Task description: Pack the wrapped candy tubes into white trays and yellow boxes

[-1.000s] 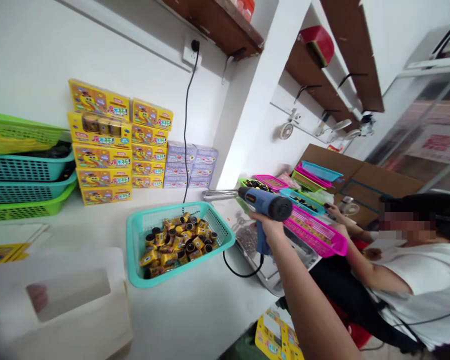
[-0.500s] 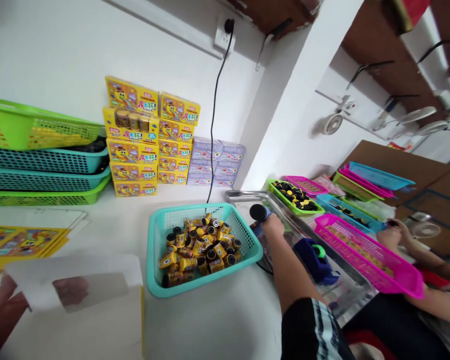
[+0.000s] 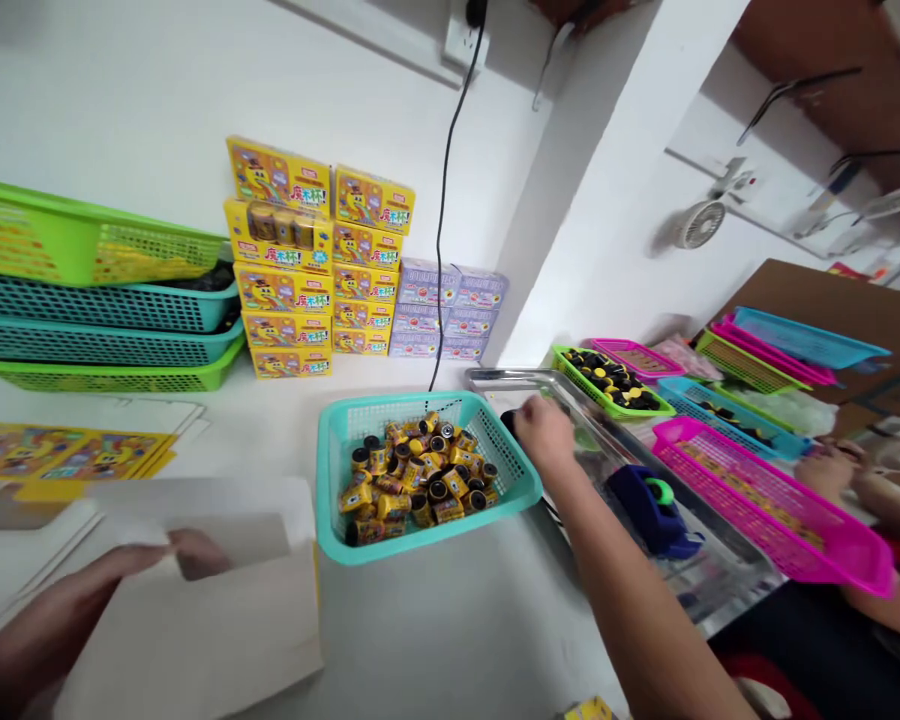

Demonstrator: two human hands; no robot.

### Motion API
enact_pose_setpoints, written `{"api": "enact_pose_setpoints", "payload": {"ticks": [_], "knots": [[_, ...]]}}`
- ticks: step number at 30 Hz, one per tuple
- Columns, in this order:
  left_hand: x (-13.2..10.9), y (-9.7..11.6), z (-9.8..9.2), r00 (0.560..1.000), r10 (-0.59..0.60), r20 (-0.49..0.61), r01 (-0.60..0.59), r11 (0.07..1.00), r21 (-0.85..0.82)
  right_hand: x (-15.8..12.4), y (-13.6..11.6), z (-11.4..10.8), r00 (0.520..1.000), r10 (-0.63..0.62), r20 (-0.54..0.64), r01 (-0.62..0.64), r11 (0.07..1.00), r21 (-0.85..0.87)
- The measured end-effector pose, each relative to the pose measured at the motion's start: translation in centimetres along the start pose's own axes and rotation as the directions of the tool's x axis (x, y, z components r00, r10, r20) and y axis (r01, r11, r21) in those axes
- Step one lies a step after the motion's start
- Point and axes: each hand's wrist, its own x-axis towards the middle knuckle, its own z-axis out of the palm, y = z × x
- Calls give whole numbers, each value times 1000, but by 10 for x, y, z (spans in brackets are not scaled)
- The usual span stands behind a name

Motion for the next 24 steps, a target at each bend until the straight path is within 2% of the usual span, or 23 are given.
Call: {"api": "enact_pose_setpoints", "payload": {"ticks": [1,3,4,5,8,12,14,17,18,20,22,24], "knots": [[0,1,0,999,-34,30,32,997,73,-15,-17,0,986,-155,68,154,988,31],[1,3,-3,997,-43,60,32,984,173,-42,-52,6,875,-402,270,384,916,119],[1,5,-6,999,3,46,-11,986,168,-54,-69,11,833,-443,331,422,896,136],[1,7,-9,998,52,31,-56,987,152,-64,-84,16,812,-449,373,434,892,128],[2,18,-20,970,236,-49,-228,965,132,-82,-119,30,823,-372,430,394,918,41],[0,29,-28,879,445,-173,-390,878,277,-93,-141,38,851,-321,416,360,933,-16],[-3,30,-28,841,529,-111,-455,803,384,-96,-144,38,860,-322,396,363,931,-30],[-8,25,-22,786,612,92,-573,663,482,-97,-142,39,851,-344,397,386,922,-29],[-10,23,-19,775,621,117,-589,643,489,-97,-142,39,847,-352,399,395,918,-28],[-12,16,-16,780,623,53,-572,676,464,-98,-141,40,844,-361,397,404,914,-29],[-13,9,-14,812,580,-64,-511,761,400,-100,-144,42,849,-361,385,405,914,-36],[-12,4,-15,842,524,-124,-463,823,330,-102,-148,43,855,-362,373,406,913,-45]]}}
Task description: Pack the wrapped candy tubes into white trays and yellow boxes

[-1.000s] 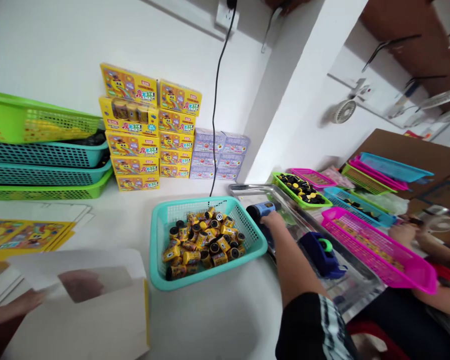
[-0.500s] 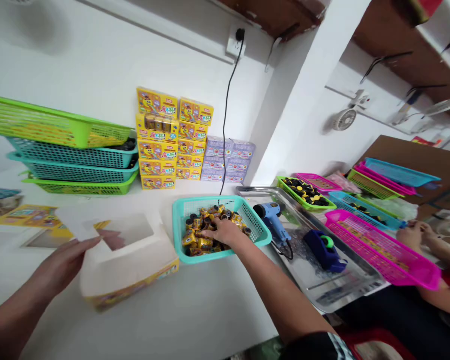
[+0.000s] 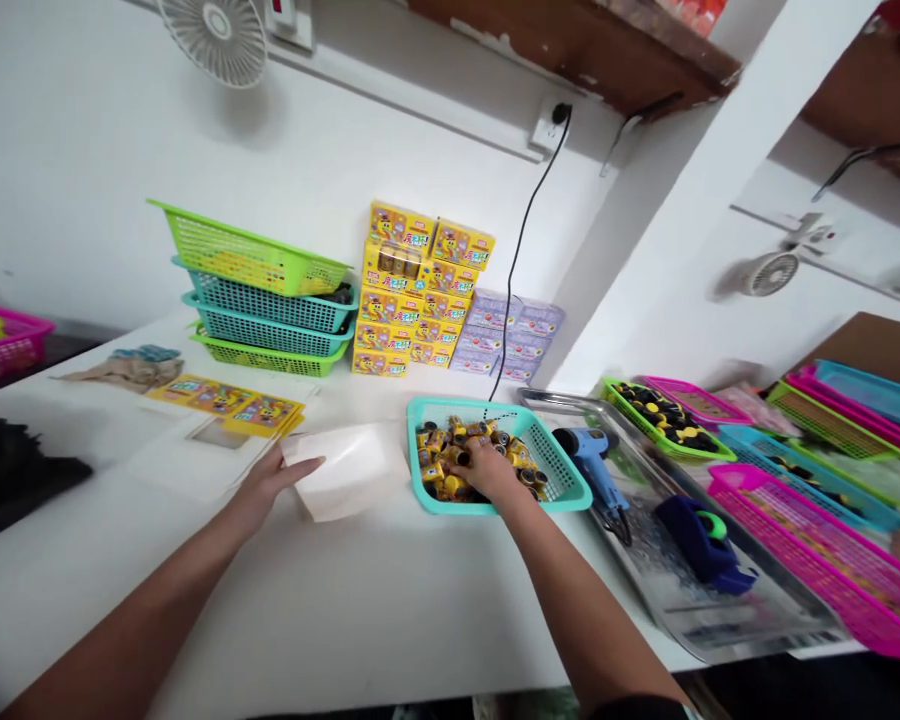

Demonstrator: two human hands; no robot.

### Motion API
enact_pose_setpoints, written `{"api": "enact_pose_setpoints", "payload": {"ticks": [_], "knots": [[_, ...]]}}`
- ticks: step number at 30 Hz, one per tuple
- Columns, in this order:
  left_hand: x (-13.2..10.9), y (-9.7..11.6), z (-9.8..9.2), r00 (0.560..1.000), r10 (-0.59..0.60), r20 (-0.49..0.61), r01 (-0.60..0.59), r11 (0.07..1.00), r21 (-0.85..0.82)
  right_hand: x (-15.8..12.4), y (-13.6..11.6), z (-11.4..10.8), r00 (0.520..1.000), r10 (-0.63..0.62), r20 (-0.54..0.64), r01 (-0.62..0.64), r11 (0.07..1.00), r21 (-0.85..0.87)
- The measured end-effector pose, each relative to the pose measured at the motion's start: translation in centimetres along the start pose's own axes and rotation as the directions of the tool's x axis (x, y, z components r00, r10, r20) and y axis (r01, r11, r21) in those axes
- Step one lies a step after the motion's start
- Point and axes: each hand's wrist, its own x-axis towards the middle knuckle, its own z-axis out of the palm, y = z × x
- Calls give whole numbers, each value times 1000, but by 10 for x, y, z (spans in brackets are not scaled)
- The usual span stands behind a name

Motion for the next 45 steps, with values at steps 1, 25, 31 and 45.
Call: {"api": "enact_pose_setpoints", "payload": {"ticks": [1,25,31,45], "knots": [[0,-2,0,1000,-20,1,20,999,-28,1,-3,0,1000,-1,-2,1,1000,-6],[6,-14,-2,979,-43,-199,-27,942,-335,-15,3,-4,983,-156,96,123,949,290],[10,-22,-3,960,6,-280,-101,940,-326,-21,-6,-2,954,-298,31,275,911,306],[7,-23,-4,971,100,-217,-151,961,-233,-16,14,3,990,-140,0,118,837,534]]}}
